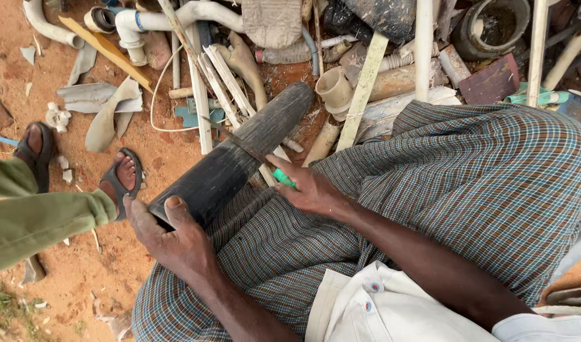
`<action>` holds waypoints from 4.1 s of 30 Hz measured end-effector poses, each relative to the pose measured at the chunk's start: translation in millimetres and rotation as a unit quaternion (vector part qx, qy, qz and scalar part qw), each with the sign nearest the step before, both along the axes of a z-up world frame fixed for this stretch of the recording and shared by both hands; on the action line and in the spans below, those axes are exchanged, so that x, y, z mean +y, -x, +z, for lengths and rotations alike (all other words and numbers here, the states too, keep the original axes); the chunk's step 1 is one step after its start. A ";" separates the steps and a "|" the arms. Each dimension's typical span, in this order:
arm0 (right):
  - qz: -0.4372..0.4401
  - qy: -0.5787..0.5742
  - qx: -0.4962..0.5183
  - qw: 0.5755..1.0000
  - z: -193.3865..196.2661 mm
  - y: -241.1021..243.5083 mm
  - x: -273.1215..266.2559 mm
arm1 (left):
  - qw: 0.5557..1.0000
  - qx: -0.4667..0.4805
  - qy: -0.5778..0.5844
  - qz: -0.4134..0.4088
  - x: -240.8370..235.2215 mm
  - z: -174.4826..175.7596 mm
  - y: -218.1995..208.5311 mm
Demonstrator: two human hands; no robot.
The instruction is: The person holds a black plastic pipe and uses a machete to repeatedly strike and cut through it. The person rotates the pipe and continues chopping until a section is severed.
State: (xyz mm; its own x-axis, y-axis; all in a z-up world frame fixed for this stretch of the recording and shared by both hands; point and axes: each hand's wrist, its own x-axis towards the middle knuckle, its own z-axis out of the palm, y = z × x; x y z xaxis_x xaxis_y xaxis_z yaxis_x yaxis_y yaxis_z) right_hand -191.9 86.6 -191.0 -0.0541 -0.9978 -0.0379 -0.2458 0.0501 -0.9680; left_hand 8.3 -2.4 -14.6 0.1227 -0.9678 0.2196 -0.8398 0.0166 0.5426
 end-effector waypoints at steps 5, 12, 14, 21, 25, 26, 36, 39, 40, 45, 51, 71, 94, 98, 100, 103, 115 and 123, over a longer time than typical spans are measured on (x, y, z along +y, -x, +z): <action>-0.006 -0.207 -0.045 0.977 19.7 39.1 -13.3 | 0.999 -0.012 0.044 -0.025 2.0 3.4 7.2; 0.042 -0.174 -0.063 0.982 50.9 23.4 -1.6 | 0.992 0.031 0.077 -0.092 3.0 7.2 18.1; 0.013 0.051 0.002 0.999 54.9 3.3 2.6 | 0.989 0.031 0.091 -0.114 4.1 11.2 19.3; -0.076 -0.249 -0.140 0.955 45.1 59.5 -16.4 | 0.974 0.066 0.116 -0.182 10.6 25.9 30.1; 0.011 -0.134 -0.047 0.990 60.9 26.8 0.1 | 0.964 0.092 0.136 -0.211 7.1 16.8 31.5; 0.019 -0.015 -0.040 0.999 67.0 10.4 6.2 | 0.962 0.105 0.132 -0.215 7.1 16.8 28.8; -0.062 -0.345 -0.140 0.926 75.8 60.6 -16.2 | 0.959 0.132 0.118 -0.220 7.5 29.1 36.7; 0.041 -0.005 -0.100 0.994 84.5 28.1 -3.7 | 0.958 0.143 0.124 -0.217 7.9 25.7 38.0; 0.026 0.073 -0.070 0.994 86.0 19.9 -2.4 | 0.954 0.142 0.130 -0.228 4.4 24.6 38.7; -0.018 -0.331 -0.098 0.938 74.8 55.7 -24.9 | 0.955 0.127 0.133 -0.235 2.2 28.8 42.0; -0.013 -0.071 -0.091 0.993 55.5 34.4 -8.7 | 0.955 0.106 0.148 -0.233 2.9 14.8 29.9; -0.046 -0.259 -0.090 0.961 45.5 68.7 -31.1 | 0.978 0.083 0.096 -0.167 -1.7 42.4 52.1; 0.014 0.033 -0.016 0.999 45.6 31.3 -13.0 | 0.953 0.141 0.123 -0.239 1.3 19.2 26.4; -0.050 -0.312 -0.115 0.942 33.9 79.9 -34.4 | 0.952 0.112 0.140 -0.246 3.1 25.4 28.0; -0.047 -0.342 -0.104 0.933 32.4 82.1 -35.4 | 0.946 0.130 0.146 -0.260 1.9 25.4 29.5; 0.015 -0.179 -0.100 0.979 34.0 53.7 -18.3 | 0.953 0.117 0.141 -0.243 -2.0 21.5 33.4; -0.039 -0.347 -0.096 0.932 29.5 80.1 -29.2 | 0.949 0.113 0.139 -0.259 0.3 24.3 32.3; -0.006 -0.035 -0.032 0.999 30.9 64.6 -34.2 | 0.956 0.053 0.162 -0.239 -8.6 23.5 34.2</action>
